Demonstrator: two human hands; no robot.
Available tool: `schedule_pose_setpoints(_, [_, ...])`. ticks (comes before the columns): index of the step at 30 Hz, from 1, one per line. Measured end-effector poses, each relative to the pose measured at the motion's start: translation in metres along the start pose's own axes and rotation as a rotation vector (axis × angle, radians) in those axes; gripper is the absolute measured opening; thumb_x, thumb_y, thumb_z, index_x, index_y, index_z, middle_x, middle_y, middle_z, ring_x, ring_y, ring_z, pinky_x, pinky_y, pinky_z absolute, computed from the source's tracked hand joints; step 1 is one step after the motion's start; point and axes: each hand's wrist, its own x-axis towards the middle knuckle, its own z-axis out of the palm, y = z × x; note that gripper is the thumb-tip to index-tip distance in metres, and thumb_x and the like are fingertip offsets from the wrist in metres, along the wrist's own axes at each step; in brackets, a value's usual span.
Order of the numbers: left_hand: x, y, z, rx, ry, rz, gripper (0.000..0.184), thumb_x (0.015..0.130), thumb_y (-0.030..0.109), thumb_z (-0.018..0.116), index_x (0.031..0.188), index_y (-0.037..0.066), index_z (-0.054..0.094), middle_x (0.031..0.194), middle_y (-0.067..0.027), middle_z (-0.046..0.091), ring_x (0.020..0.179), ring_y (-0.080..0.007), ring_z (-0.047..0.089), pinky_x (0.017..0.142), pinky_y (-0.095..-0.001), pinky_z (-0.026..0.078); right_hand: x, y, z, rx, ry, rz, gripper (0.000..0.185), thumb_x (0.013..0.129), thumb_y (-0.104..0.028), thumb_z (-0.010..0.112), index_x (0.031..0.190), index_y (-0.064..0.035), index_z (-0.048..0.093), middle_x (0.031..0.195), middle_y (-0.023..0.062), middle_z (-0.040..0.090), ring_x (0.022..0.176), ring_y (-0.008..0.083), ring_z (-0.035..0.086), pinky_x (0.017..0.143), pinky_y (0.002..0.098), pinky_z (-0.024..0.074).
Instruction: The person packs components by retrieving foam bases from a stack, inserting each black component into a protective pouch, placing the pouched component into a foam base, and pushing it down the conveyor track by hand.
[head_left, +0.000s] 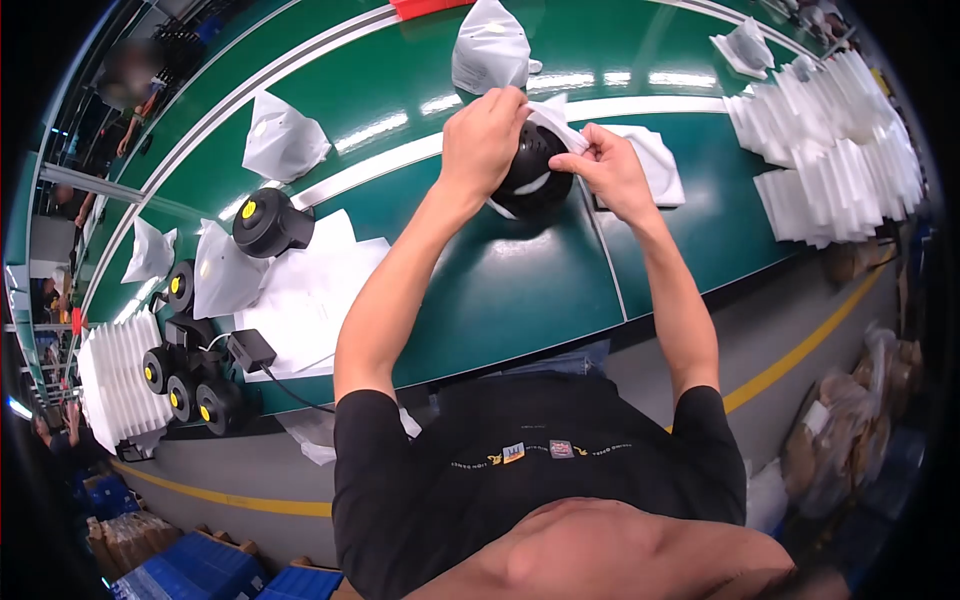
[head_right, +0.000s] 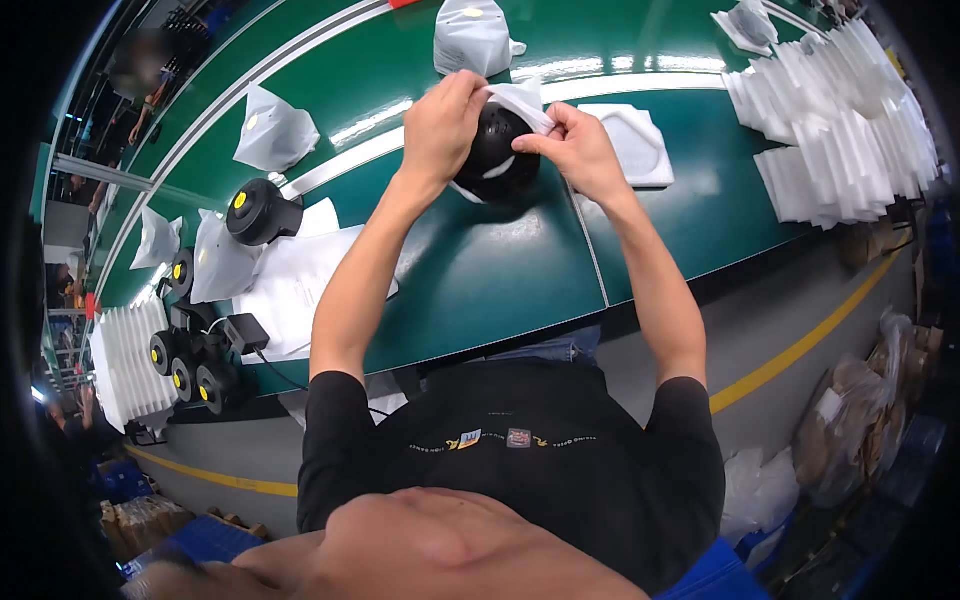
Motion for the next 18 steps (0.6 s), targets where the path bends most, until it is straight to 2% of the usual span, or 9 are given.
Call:
schedule_pose_setpoints(2, [0.004, 0.0, 0.004, -0.038, 0.065, 0.043, 0.011, 0.095, 0.014, 0.07, 0.103, 0.008, 0.065, 0.087, -0.0119, 0.069, 0.077, -0.0356, 0.068, 0.066, -0.0444, 0.053, 0.005, 0.002, 0.006, -0.054, 0.093, -0.136, 0.032, 0.089, -0.016, 0.085, 0.078, -0.0101, 0.056, 0.068, -0.0079, 0.052, 0.054, -0.0008, 0.039, 0.046, 0.0208, 0.0251])
schedule_pose_setpoints(3, [0.004, 0.0, 0.003, -0.058, 0.075, 0.056, 0.011, 0.095, 0.012, 0.07, 0.103, 0.008, 0.065, 0.087, -0.0117, 0.07, 0.078, -0.0353, 0.068, 0.067, -0.0444, 0.053, 0.007, -0.002, 0.006, -0.082, 0.126, -0.182, 0.031, 0.09, -0.015, 0.083, 0.08, -0.0096, 0.055, 0.071, -0.0075, 0.052, 0.058, -0.0001, 0.041, 0.049, 0.0204, 0.0294])
schedule_pose_setpoints(6, [0.004, -0.011, -0.018, 0.055, -0.02, 0.209, 0.018, 0.09, 0.005, 0.07, 0.106, 0.009, 0.065, 0.092, -0.0122, 0.069, 0.08, -0.0351, 0.07, 0.069, -0.0446, 0.055, 0.004, -0.015, 0.001, 0.133, 0.233, 0.094, 0.03, 0.09, -0.016, 0.083, 0.08, -0.0062, 0.057, 0.068, -0.0064, 0.052, 0.063, 0.0028, 0.044, 0.054, 0.0243, 0.0356])
schedule_pose_setpoints(8, [-0.001, -0.012, -0.032, 0.297, -0.099, 0.227, 0.013, 0.09, 0.002, 0.065, 0.102, 0.007, 0.064, 0.091, -0.0123, 0.066, 0.081, -0.0323, 0.07, 0.068, -0.0423, 0.055, 0.002, -0.005, -0.003, 0.031, 0.256, -0.002, 0.023, 0.093, -0.014, 0.078, 0.087, -0.0037, 0.059, 0.067, -0.0029, 0.056, 0.063, 0.0057, 0.049, 0.056, 0.0272, 0.0414])
schedule_pose_setpoints(10, [-0.01, -0.014, -0.036, 0.422, -0.186, 0.046, 0.023, 0.087, 0.004, 0.068, 0.109, 0.005, 0.064, 0.096, -0.0165, 0.067, 0.082, -0.0364, 0.071, 0.073, -0.0458, 0.056, 0.0, -0.01, 0.007, -0.075, 0.308, -0.141, 0.021, 0.094, -0.014, 0.077, 0.089, -0.0026, 0.059, 0.067, -0.0004, 0.058, 0.061, 0.0072, 0.05, 0.056, 0.0282, 0.0425])
schedule_pose_setpoints(12, [-0.017, -0.012, -0.041, 0.462, -0.288, -0.185, 0.037, 0.083, 0.007, 0.077, 0.117, 0.004, 0.063, 0.098, -0.0186, 0.069, 0.082, -0.0401, 0.07, 0.075, -0.0488, 0.055, -0.007, -0.026, 0.009, -0.286, 0.299, -0.098, 0.015, 0.095, -0.013, 0.071, 0.097, -0.0014, 0.062, 0.07, 0.0096, 0.063, 0.062, 0.0166, 0.059, 0.059, 0.0321, 0.0465])
schedule_pose_setpoints(14, [-0.019, -0.019, -0.055, 0.383, -0.454, -0.251, 0.035, 0.084, 0.007, 0.075, 0.117, 0.002, 0.064, 0.091, -0.0207, 0.07, 0.081, -0.0382, 0.071, 0.073, -0.0474, 0.056, -0.01, -0.037, 0.013, -0.42, 0.293, -0.07, 0.012, 0.095, -0.012, 0.069, 0.1, -0.0018, 0.064, 0.073, 0.0149, 0.065, 0.064, 0.0252, 0.065, 0.062, 0.0371, 0.0499])
schedule_pose_setpoints(17, [-0.027, -0.02, -0.068, 0.233, -0.669, -0.374, 0.032, 0.086, 0.006, 0.069, 0.117, 0.0, 0.066, 0.084, -0.0234, 0.072, 0.078, -0.0352, 0.073, 0.071, -0.0446, 0.056, -0.008, -0.019, 0.011, -0.654, 0.292, -0.302, 0.013, 0.094, -0.011, 0.065, 0.104, -0.0014, 0.066, 0.079, 0.02, 0.069, 0.072, 0.0376, 0.068, 0.067, 0.0458, 0.0525])
schedule_pose_setpoints(18, [-0.029, -0.019, -0.072, 0.178, -0.728, -0.418, 0.031, 0.086, 0.005, 0.067, 0.117, 0.0, 0.066, 0.081, -0.0242, 0.072, 0.077, -0.0342, 0.073, 0.07, -0.0435, 0.056, -0.011, -0.019, 0.01, -0.643, 0.244, -0.253, 0.014, 0.094, -0.01, 0.064, 0.104, -0.0012, 0.067, 0.08, 0.0205, 0.07, 0.073, 0.0395, 0.068, 0.069, 0.0473, 0.0525])
